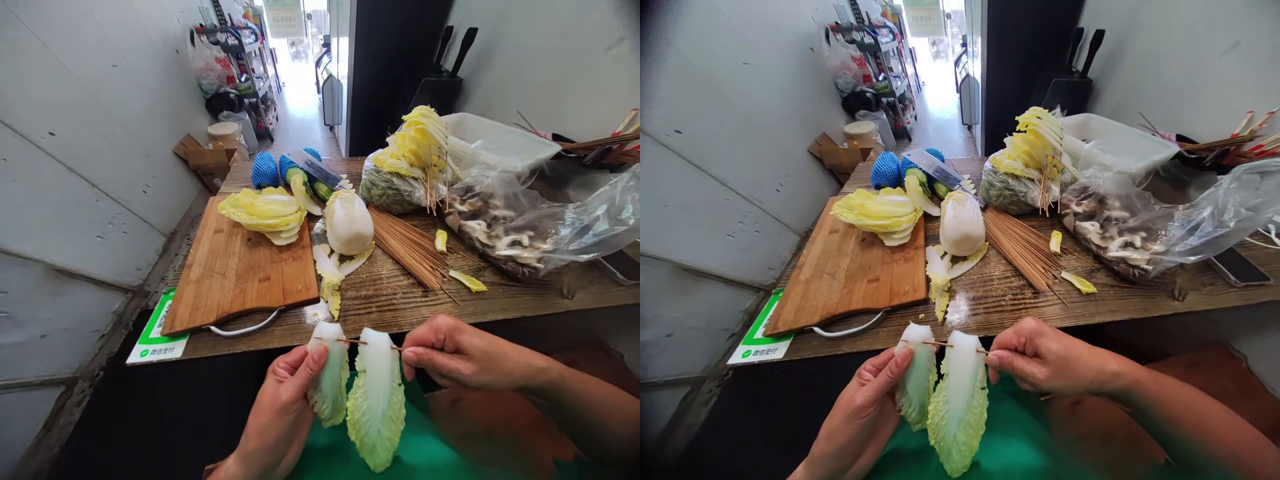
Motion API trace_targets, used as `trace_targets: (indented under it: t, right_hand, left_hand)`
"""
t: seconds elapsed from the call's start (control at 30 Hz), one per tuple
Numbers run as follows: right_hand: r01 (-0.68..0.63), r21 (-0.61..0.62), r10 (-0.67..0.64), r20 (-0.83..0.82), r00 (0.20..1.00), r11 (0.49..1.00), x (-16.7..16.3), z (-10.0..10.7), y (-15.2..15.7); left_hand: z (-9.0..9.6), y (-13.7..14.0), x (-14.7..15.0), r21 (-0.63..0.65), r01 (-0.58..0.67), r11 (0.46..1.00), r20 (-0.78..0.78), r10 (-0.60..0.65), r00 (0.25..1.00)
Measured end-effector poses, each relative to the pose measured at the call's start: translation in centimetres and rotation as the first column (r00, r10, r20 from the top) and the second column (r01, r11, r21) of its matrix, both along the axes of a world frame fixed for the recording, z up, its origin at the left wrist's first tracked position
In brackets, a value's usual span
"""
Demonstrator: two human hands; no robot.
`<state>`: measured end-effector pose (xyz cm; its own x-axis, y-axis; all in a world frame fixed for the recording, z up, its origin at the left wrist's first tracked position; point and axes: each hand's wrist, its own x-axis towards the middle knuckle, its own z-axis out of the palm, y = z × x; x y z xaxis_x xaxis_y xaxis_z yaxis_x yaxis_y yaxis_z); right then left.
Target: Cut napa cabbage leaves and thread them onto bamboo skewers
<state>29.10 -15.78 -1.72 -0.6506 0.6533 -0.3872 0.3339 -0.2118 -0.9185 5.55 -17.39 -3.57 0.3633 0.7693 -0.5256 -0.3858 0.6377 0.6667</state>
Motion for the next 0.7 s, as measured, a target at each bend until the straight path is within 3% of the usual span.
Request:
trace_targets:
  t: [0.07, 0.17, 0.33, 0.4, 0.47, 0.57, 0.7]
  right_hand:
    - [-0.005, 0.095, 0.004, 0.012, 1.0, 0.995, -0.5, 0.1, -0.1]
    - [-0.007, 0.141, 0.008, -0.008, 1.0, 0.99, -1.1, -0.1, 0.2]
    - [0.141, 0.19, -0.129, -0.074, 0.989, 0.972, -1.4, -1.7, 2.7]
    - [0.25, 0.285, -0.227, -0.111, 0.968, 0.925, -1.7, -2.1, 4.2]
    - [0.351, 0.369, -0.319, -0.148, 0.936, 0.86, -2.1, -2.4, 5.4]
    - [0.431, 0.452, -0.396, -0.177, 0.901, 0.781, -3.1, -2.6, 6.2]
    - [0.493, 0.576, -0.465, -0.209, 0.86, 0.652, -4.1, -2.9, 6.1]
  left_hand:
    - [0.2, -0.1, 0.5, -0.012, 0.096, 0.995, -0.001, -0.096, 0.995]
    - [0.2, 0.5, 1.1, -0.003, 0.168, 0.986, 0.017, -0.168, 0.986]
    - [-1.1, 4.9, -0.4, 0.053, 0.244, 0.968, 0.139, -0.249, 0.958]
    - [-1.6, 7.1, -1.4, 0.132, 0.318, 0.939, 0.132, -0.334, 0.933]
    - [-1.6, 8.6, -2.2, 0.217, 0.321, 0.922, 0.062, -0.342, 0.938]
    - [-0.9, 9.3, -3.0, 0.278, 0.236, 0.931, -0.021, -0.239, 0.971]
    - [0.4, 8.7, -4.2, 0.294, 0.21, 0.933, -0.183, -0.161, 0.97]
